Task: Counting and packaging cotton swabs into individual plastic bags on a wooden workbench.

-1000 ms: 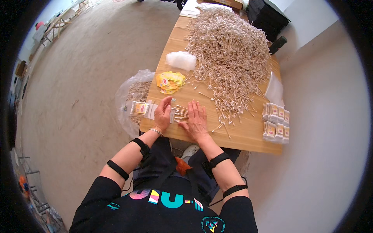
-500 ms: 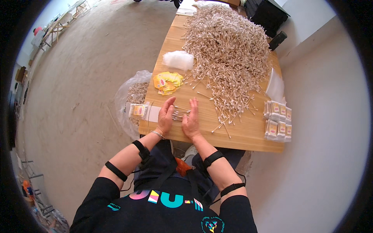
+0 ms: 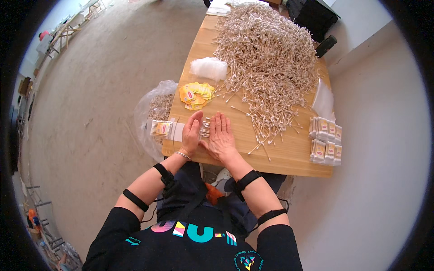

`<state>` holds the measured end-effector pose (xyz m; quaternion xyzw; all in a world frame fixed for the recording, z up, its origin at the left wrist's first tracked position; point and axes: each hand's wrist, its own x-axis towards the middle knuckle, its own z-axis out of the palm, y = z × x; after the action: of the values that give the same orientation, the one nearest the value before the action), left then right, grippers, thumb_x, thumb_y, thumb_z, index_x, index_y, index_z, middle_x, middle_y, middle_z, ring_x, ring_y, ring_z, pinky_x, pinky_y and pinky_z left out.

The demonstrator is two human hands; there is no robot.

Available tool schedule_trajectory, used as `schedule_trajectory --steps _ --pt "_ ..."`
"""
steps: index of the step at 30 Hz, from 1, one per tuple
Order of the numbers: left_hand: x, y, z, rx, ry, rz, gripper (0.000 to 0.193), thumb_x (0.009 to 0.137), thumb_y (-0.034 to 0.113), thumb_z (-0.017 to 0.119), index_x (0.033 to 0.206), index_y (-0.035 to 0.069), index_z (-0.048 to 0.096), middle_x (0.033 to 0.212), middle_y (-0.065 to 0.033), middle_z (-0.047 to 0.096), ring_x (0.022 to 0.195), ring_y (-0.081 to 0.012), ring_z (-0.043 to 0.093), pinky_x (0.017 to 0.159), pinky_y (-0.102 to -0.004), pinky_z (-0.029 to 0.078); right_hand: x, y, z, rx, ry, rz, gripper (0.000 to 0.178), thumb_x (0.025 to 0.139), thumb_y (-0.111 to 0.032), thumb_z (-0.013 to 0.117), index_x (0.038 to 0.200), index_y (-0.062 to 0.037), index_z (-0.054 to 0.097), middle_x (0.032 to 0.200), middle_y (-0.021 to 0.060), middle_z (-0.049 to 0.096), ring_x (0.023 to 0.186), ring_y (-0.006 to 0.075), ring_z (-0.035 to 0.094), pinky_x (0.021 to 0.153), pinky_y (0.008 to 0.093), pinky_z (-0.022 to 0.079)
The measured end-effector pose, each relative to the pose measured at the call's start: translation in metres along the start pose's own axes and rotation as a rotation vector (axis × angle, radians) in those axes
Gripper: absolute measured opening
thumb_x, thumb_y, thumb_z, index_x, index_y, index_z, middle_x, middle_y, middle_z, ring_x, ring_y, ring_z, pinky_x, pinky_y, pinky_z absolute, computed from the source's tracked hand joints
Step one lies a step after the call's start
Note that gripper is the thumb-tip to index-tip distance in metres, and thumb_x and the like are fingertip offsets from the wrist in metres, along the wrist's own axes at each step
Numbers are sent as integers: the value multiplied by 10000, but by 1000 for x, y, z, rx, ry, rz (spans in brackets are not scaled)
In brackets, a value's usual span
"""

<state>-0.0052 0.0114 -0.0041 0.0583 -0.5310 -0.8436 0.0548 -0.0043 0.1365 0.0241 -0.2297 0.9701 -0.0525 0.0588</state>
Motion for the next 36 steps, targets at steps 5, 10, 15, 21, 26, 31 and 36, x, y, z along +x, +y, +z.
schedule_trajectory --steps 5,10,15,21,26,31,36 --pt "-3 0 2 151 55 86 378 980 185 390 1279 -35 461 1267 -133 514 1189 -192 459 1013 -292 342 1 3 7 19 94 -11 925 809 -559 535 1407 57 188 1488 236 133 1401 348 88 1139 451 39" --pt "-3 0 -1 157 48 74 382 986 196 389 1287 -30 450 1279 -127 501 1201 -193 448 1028 -303 337 -9 1 8 120 170 -7 784 810 -443 589 1377 4 286 1472 202 202 1387 347 138 1128 476 75" --pt "-2 2 -2 184 30 67 379 991 195 386 1295 -24 440 1290 -113 493 1218 -192 439 1041 -308 334 -6 -2 7 249 252 18 680 807 -295 629 1350 -25 319 1429 190 273 1365 354 188 1124 478 110" --pt "-2 0 -2 31 64 41 355 981 170 407 1274 -24 460 1274 -110 505 1216 -185 440 1031 -298 338 -2 4 13 397 439 66 495 804 -182 615 1253 -31 473 1361 184 367 1311 357 275 1094 492 193" --pt "2 1 -4 535 101 214 266 892 13 468 1136 -14 572 1184 -158 575 1062 -252 576 908 -320 448 -2 9 21 328 476 28 378 805 -124 599 1172 -44 554 1302 177 431 1257 356 340 1065 467 256" --pt "9 23 -16 839 57 404 221 833 -35 501 1022 -9 614 1094 -162 602 952 -291 611 808 -341 492 2 13 11 506 578 73 286 790 -110 619 1074 -79 619 1278 157 454 1237 347 368 1045 442 291" --pt "7 21 -22 829 37 345 195 850 -24 525 1022 -10 616 1111 -126 582 928 -222 615 798 -288 508 12 11 -3 415 371 116 75 749 -114 662 819 -90 672 1255 114 482 1249 338 352 1031 440 303"
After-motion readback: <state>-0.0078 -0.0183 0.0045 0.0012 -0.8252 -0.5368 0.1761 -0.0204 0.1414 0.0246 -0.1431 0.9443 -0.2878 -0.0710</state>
